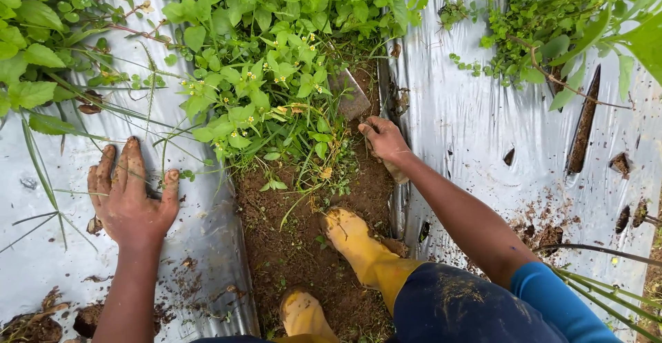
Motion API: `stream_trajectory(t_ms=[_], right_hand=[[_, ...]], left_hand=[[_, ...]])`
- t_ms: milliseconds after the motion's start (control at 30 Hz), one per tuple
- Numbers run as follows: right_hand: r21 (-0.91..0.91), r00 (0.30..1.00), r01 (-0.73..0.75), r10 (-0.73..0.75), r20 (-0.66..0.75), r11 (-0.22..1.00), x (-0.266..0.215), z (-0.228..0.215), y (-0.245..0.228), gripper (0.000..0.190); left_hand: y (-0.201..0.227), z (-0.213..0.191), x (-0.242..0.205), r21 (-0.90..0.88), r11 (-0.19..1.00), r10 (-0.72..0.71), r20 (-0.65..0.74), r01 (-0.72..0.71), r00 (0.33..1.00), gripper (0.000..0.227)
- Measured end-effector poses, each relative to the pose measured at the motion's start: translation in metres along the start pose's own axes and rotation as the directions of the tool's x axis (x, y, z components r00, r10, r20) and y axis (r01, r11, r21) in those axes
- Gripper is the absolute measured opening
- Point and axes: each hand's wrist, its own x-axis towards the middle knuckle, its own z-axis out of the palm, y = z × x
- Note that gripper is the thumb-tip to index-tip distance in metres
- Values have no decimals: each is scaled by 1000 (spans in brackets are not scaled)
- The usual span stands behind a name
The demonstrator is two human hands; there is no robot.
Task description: Using a hand trowel and hands to remove weeds from a garden bed covered in plastic mulch.
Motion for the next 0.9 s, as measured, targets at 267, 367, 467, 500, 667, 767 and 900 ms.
stream_trajectory(t_ms=[267, 367, 467, 500, 667, 767, 900], right_hand=[[139, 997, 4, -14, 76, 990, -14, 30, -5, 41], [38, 997, 4, -7, 78, 999, -31, 22, -11, 70], [92, 999, 20, -24, 43, 996, -14, 19, -13, 47], [155, 999, 53, -53, -5, 986, 0, 19, -9, 32], [-57, 998, -21, 24, 57, 998, -48, 15, -41, 69], [-27, 991, -73, 76, 109, 997, -67, 9, -44, 63], [153, 991, -131, 131, 7, 980, -70, 2, -74, 59]], left_hand=[[-1, 1, 0, -52, 999, 5, -49, -7, 999, 59], [-1, 1, 0, -87, 996, 2, -68, -8, 998, 58], [0, 0, -1, -96, 995, 7, -61, -12, 998, 57], [0, 0, 1, -96, 995, 7, -54, -12, 999, 58], [-2, -1, -3, -126, 992, 21, -75, -30, 997, 56], [-4, 2, -5, -126, 992, 16, -84, -26, 996, 56], [-2, -3, -2, -71, 995, 55, -139, -66, 989, 43]])
